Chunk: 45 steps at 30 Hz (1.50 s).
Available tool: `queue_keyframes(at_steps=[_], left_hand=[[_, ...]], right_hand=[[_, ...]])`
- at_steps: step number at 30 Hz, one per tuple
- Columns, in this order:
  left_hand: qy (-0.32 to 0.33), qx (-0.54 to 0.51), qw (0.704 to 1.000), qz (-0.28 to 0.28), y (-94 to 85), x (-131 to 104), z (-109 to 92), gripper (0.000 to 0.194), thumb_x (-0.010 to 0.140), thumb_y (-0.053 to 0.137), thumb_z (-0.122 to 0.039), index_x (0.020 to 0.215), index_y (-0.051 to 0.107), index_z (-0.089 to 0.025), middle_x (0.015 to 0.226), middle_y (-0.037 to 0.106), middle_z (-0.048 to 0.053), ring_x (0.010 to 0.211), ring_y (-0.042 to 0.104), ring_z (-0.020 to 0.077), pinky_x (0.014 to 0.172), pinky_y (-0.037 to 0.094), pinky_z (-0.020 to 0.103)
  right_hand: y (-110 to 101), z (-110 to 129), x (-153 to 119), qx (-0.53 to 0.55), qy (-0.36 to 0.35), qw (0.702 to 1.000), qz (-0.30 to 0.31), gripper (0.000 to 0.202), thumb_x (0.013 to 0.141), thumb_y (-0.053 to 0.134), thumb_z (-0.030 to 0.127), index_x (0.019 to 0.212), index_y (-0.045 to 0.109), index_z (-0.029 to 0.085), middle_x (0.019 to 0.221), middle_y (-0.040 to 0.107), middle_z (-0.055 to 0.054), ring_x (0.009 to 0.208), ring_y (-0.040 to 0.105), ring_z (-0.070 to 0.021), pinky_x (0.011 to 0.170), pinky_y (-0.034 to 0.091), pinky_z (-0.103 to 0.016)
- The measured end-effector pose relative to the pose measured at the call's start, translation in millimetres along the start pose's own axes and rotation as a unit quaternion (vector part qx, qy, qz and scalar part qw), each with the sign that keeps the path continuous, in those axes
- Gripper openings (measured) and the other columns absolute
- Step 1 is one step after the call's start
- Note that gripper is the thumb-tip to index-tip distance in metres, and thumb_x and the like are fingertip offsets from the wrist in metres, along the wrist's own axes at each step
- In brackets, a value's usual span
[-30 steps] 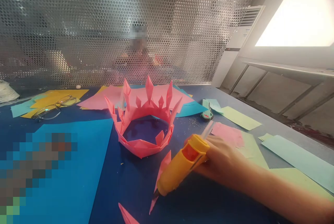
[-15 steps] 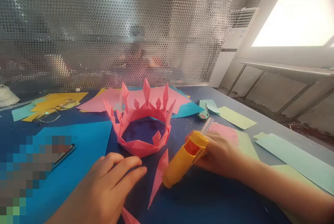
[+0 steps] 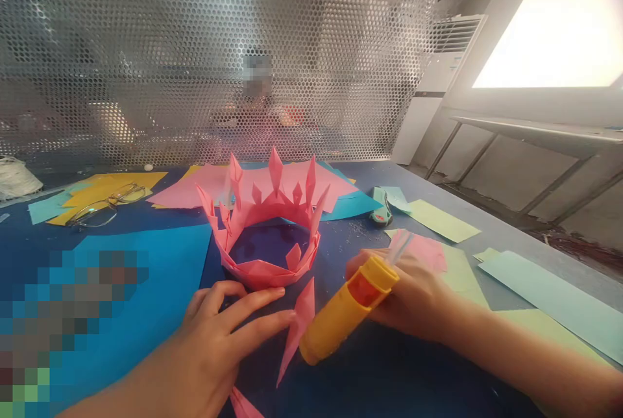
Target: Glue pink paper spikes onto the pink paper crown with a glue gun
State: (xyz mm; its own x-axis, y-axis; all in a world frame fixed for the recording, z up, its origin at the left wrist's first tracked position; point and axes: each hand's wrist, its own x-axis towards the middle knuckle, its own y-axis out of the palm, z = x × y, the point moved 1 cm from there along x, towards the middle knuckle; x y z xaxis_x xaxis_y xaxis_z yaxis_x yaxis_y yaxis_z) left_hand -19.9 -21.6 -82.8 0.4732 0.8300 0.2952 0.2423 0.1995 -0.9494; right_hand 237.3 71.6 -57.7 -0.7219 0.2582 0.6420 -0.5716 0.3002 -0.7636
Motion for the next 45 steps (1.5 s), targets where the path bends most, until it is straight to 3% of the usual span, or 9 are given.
queue_keyframes(at_steps=[10,32,38,45], left_hand=[[-0.011,-0.024,0.999,0.025,1.7,1.2,2.6,0.076,0.071,0.042,-0.001,0.129,0.046,-0.05,0.139,0.052,-0.017,0.098,0.051,0.0234,0.08,0.044,0.035],[0.001,-0.029,0.999,0.022,2.1,1.1,3.0,0.071,0.072,0.044,-0.003,0.129,0.049,-0.046,0.139,0.054,-0.013,0.097,0.052,0.0221,0.077,0.047,0.032],[-0.021,-0.028,0.998,0.05,-0.9,1.8,-0.3,0.079,0.068,0.042,0.002,0.13,0.047,-0.048,0.141,0.051,-0.014,0.103,0.05,0.0252,0.083,0.046,0.041],[-0.004,-0.023,0.999,0.024,-2.7,1.9,-1.4,0.074,0.07,0.04,0.001,0.128,0.052,-0.043,0.137,0.056,-0.01,0.1,0.052,0.022,0.081,0.046,0.033]], right_hand=[[-1.9,8.6,1.9,-0.025,-0.028,0.999,0.006,0.028,0.103,0.029,0.032,0.087,0.049,0.021,0.058,0.058,0.002,0.047,0.055,-0.0128,0.05,0.044,-0.024],[-9.5,5.9,6.5,-0.035,-0.041,0.998,0.016,0.025,0.102,0.03,0.024,0.084,0.046,0.023,0.054,0.052,0.004,0.047,0.053,-0.0134,0.044,0.038,-0.024],[-9.9,10.3,7.4,-0.031,-0.046,0.998,0.01,0.026,0.104,0.024,0.028,0.087,0.043,0.022,0.056,0.054,0.004,0.045,0.048,-0.0134,0.045,0.038,-0.025],[-4.4,3.7,0.2,-0.044,-0.019,0.999,0.011,0.02,0.099,0.035,0.024,0.085,0.049,0.022,0.058,0.057,0.001,0.046,0.053,-0.0144,0.044,0.039,-0.026]])
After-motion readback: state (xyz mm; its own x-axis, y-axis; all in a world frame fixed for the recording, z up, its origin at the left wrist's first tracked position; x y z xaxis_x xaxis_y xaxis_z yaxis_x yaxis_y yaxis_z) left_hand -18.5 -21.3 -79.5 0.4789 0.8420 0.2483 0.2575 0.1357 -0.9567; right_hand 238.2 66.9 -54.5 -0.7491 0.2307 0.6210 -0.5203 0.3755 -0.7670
